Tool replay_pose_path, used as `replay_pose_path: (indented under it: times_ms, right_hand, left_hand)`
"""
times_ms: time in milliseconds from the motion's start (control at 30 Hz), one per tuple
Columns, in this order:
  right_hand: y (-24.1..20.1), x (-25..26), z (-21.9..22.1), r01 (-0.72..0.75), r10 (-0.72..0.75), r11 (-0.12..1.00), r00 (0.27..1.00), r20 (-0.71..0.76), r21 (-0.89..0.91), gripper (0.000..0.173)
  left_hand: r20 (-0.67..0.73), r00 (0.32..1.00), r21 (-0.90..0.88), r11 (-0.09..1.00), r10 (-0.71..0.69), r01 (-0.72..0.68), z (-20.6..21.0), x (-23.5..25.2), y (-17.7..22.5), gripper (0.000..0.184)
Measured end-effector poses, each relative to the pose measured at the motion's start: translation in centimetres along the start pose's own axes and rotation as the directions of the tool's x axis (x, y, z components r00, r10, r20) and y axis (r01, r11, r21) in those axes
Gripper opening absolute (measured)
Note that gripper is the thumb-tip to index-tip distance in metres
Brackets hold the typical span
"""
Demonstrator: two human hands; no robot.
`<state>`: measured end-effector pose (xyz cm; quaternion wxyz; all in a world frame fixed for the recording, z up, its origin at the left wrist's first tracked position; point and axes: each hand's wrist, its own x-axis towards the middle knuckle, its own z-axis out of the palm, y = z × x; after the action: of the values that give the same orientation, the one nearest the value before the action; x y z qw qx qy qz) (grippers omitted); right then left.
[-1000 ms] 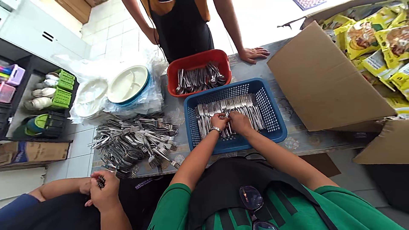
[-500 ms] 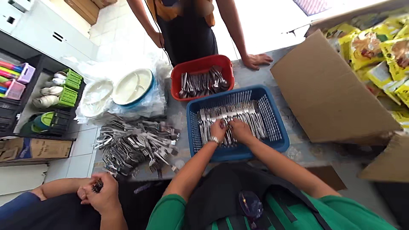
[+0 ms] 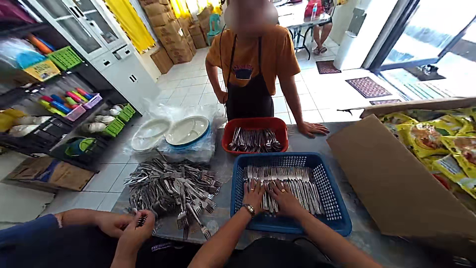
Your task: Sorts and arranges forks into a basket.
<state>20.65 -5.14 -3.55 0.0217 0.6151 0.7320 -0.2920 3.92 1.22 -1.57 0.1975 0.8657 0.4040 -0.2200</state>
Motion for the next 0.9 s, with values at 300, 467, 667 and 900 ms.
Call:
replay_pose_path:
  times_ms: [300,467,667,900]
  right_hand:
    - [-0.1,-0.2,0.0,-0.011,0.011,1.000,0.999,0.037,-0.002,0.100]
    - [-0.7,-0.5,-0.6,0.010,-0.010,1.000,1.000,0.005,-0.005,0.094]
    - [-0.8,-1.4,-1.5,-0.053,0.055,0.998,0.996,-0.077,0.036,0.100]
    - [0.6,-1.9,-1.6,-0.119,0.126,0.989,0.989,0.078,-0.090,0.111]
  left_hand:
    - [0.035,0.999,-0.050,0.999,0.007,-0.006,0.4,-0.3,-0.4,0.122]
    - [0.042,0.999,-0.073,0.997,0.016,-0.013,-0.8,-1.0,-0.6,0.117]
    - [-0.014,1.000,-0.133,0.991,0.012,-0.014,0.0,-0.9,-1.4,0.111]
    - [0.045,0.999,-0.138,0.990,-0.016,0.022,-1.3,-0.9,-1.9,0.098]
